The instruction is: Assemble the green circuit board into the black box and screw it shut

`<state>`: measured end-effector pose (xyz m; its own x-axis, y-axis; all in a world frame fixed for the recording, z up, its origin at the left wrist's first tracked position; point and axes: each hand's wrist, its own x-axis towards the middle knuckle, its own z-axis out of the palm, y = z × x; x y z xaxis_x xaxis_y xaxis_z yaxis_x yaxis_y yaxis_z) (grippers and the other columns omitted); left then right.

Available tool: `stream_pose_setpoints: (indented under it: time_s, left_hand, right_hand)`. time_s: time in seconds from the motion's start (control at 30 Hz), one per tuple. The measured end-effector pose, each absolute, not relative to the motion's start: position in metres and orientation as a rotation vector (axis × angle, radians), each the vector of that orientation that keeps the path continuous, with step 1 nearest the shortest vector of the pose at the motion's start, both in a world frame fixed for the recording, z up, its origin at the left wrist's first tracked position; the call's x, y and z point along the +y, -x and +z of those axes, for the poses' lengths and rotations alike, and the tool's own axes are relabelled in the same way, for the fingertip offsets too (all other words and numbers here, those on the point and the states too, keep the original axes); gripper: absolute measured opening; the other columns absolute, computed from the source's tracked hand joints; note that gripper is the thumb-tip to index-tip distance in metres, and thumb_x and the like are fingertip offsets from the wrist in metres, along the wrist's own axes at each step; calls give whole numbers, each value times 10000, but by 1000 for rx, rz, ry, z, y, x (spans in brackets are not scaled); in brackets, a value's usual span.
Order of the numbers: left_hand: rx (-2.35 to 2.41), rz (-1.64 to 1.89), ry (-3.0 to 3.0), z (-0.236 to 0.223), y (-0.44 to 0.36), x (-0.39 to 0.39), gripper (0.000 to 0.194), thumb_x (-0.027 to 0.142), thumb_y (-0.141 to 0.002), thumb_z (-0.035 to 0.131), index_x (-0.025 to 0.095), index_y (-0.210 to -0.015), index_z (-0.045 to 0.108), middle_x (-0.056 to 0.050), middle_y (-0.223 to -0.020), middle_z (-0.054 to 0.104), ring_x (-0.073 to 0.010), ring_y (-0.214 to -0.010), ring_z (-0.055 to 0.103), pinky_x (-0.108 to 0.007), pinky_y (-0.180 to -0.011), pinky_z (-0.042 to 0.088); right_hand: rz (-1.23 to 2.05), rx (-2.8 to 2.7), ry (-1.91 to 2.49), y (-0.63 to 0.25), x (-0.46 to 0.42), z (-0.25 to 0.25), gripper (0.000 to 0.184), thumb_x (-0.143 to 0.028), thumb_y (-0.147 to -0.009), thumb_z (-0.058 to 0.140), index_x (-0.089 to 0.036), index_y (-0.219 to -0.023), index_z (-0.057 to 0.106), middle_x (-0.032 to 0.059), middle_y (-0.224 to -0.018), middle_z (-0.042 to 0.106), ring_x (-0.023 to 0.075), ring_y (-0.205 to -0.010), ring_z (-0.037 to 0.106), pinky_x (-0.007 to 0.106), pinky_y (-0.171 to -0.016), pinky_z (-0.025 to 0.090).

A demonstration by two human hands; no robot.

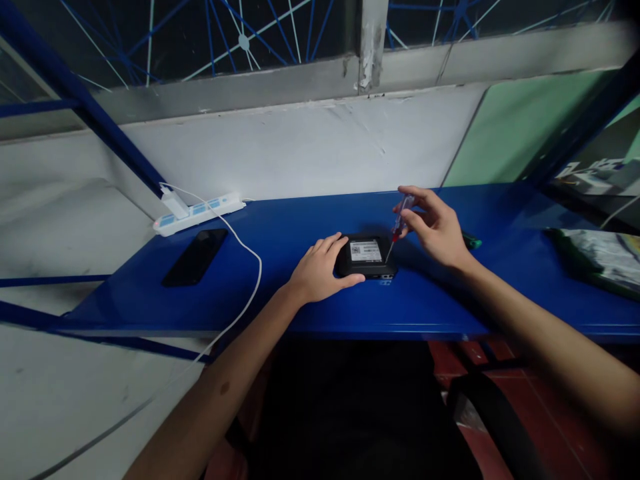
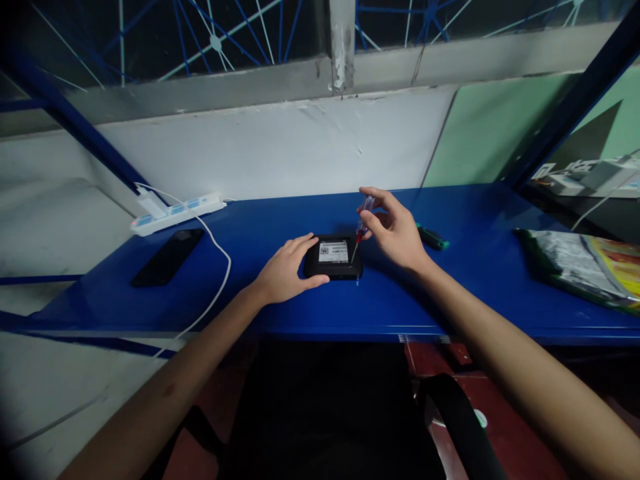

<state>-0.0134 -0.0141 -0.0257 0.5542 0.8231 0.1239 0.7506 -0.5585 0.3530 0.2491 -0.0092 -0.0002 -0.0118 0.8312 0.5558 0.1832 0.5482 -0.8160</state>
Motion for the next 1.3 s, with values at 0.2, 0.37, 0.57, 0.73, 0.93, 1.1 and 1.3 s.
stream_pose_setpoints:
  time_s: [0.2,0.37,0.57,0.73,0.93,1.1,1.3]
  left_hand:
    - [1303,409,-2536,-24,13,-16,982,813,-834,522,171,-1555,342,-148,-1644,322,-383,-1500,316,-582,-1233,266]
    - [1272,396,-2574,-22,13,-18,999,831,-800,554,177,-1535,379,-141,-1624,358,-382,-1468,360,-581,-1214,295]
    - [1282,447,-2611,-22,11,-20,912,772,-831,577,178,-1504,413,-152,-1588,408,-382,-1448,391,-570,-1208,298]
    - [1269,453,-2632,-24,11,-20,890,758,-848,571,184,-1508,407,-150,-1581,414,-380,-1437,404,-557,-1197,315]
    - [1251,450,-2641,-25,12,-19,919,797,-848,527,181,-1517,397,-147,-1588,402,-376,-1434,404,-549,-1194,324]
    - [1245,449,-2651,-25,13,-18,906,798,-848,518,195,-1515,401,-149,-1579,412,-381,-1421,416,-562,-1185,334]
    - [1243,464,-2635,-25,13,-18,894,799,-851,516,206,-1510,408,-142,-1578,414,-380,-1419,417,-563,-1189,331]
  right_hand:
    - [501,-1512,905,-252,-5,-4,471,-500,-874,700,-317,-1296,602,39,-956,685,152,-589,661,386,-572,607]
    - [422,-1468,899,-241,0,1,469,-515,-901,657,-328,-1319,553,43,-984,674,160,-610,685,395,-583,624]
    - [413,-1590,861,-198,-4,8,401,-437,-963,577,-317,-1342,529,42,-1053,695,156,-653,690,400,-649,641]
    - [321,-1597,879,-190,-10,-2,389,-363,-966,578,-300,-1347,532,44,-1071,705,166,-685,696,445,-730,644]
    - [391,-1556,909,-198,-11,-8,397,-385,-967,582,-305,-1350,517,45,-1085,692,157,-659,685,415,-674,629]
    - [414,-1592,928,-194,-15,-7,411,-408,-965,583,-290,-1351,507,51,-1112,692,171,-715,702,416,-691,640]
    - [428,-1581,933,-196,-17,-7,404,-427,-968,571,-324,-1355,508,53,-1117,683,189,-727,705,438,-696,636]
